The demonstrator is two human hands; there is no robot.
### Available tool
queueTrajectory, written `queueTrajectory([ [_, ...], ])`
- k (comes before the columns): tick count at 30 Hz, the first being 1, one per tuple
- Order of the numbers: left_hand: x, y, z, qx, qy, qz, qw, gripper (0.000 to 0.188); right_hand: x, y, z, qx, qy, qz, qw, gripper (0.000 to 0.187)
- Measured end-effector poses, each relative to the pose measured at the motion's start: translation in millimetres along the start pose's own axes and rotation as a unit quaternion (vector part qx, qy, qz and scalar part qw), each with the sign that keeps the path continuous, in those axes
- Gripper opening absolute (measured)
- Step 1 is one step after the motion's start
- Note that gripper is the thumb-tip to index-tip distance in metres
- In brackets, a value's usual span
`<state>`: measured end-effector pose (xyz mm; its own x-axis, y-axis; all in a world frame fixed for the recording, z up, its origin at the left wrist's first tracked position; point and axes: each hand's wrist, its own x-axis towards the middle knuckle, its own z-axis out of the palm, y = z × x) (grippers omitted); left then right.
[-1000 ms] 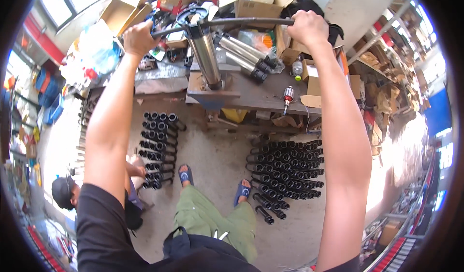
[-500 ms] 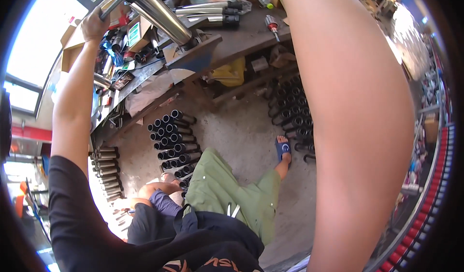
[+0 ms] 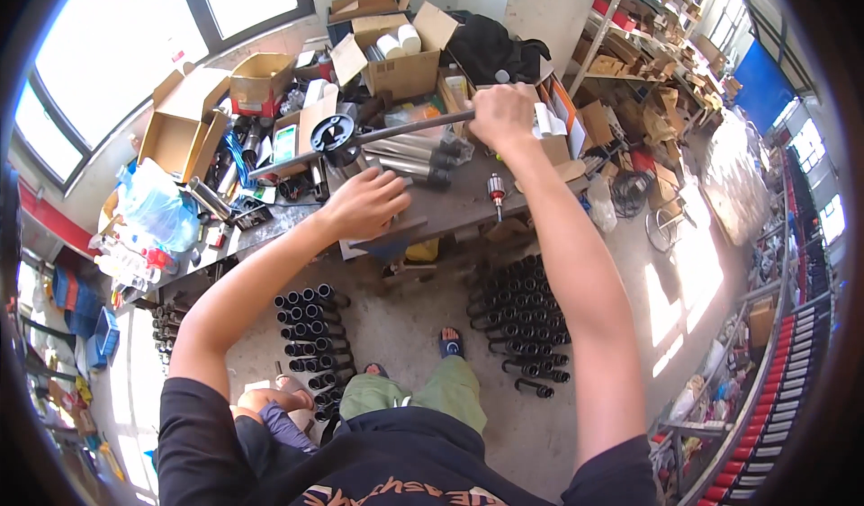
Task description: The person assembles shock absorbers by placing a large metal cylinder into a mounting fixture, using a dual-handle tool to rotate or press a cap onto the cylinder, and then setting the assembled unit down on the floor among many similar black cylindrical components.
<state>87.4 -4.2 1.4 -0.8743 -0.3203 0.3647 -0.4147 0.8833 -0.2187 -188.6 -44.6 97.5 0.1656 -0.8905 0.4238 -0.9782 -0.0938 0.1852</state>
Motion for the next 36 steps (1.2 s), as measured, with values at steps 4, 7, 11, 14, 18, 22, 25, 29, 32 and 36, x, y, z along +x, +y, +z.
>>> queueTrajectory([
  [4, 40.9, -83.8, 61.6, 0.184, -0.549, -0.217, 0.786, 0.049, 34.7, -4.3, 5.6, 0.048, 0.064, -0.102, 0.992, 0.019],
  [7, 66.6, -111.2, 78.7, 0.188, -0.649, -0.295, 0.676, 0.062, 52.5, 71.9, 54.1, 0.089, 0.049, -0.072, 0.992, 0.016],
  [11, 72.4, -98.3, 38.8, 0.160, -0.683, -0.329, 0.632, 0.079, -2.9, 204.4, 109.9, 0.173, 0.044, 0.018, 0.984, 0.036],
  [14, 24.4, -52.4, -3.5, 0.091, -0.575, -0.354, 0.732, 0.082, -133.6, 255.4, 181.1, 0.213, 0.014, 0.116, 0.970, 0.034],
  [18, -78.5, 52.8, -20.1, -0.231, -0.206, -0.678, 0.667, 0.077, -311.6, 179.6, 224.4, 0.314, -0.132, 0.223, 0.913, 0.038],
  [22, -63.8, 133.5, 8.1, -0.555, 0.136, -0.769, 0.286, 0.073, -408.3, 92.1, 242.8, 0.361, -0.321, 0.387, 0.785, 0.047],
  [25, -18.7, 144.5, 1.3, -0.659, 0.269, -0.689, 0.133, 0.080, -423.6, 66.2, 261.3, 0.444, -0.339, 0.453, 0.694, 0.052],
  [29, -3.9, 133.2, -11.2, -0.669, 0.288, -0.664, 0.170, 0.079, -402.6, 47.1, 286.4, 0.519, -0.375, 0.514, 0.571, 0.044],
  [32, -6.2, 125.5, -12.5, -0.675, 0.301, -0.643, 0.201, 0.078, -384.6, 33.6, 293.3, 0.560, -0.387, 0.534, 0.502, 0.047],
  [36, -13.3, 115.5, -18.8, -0.789, 0.330, -0.503, 0.124, 0.079, -381.6, 17.4, 308.3, 0.574, -0.429, 0.547, 0.433, 0.039],
])
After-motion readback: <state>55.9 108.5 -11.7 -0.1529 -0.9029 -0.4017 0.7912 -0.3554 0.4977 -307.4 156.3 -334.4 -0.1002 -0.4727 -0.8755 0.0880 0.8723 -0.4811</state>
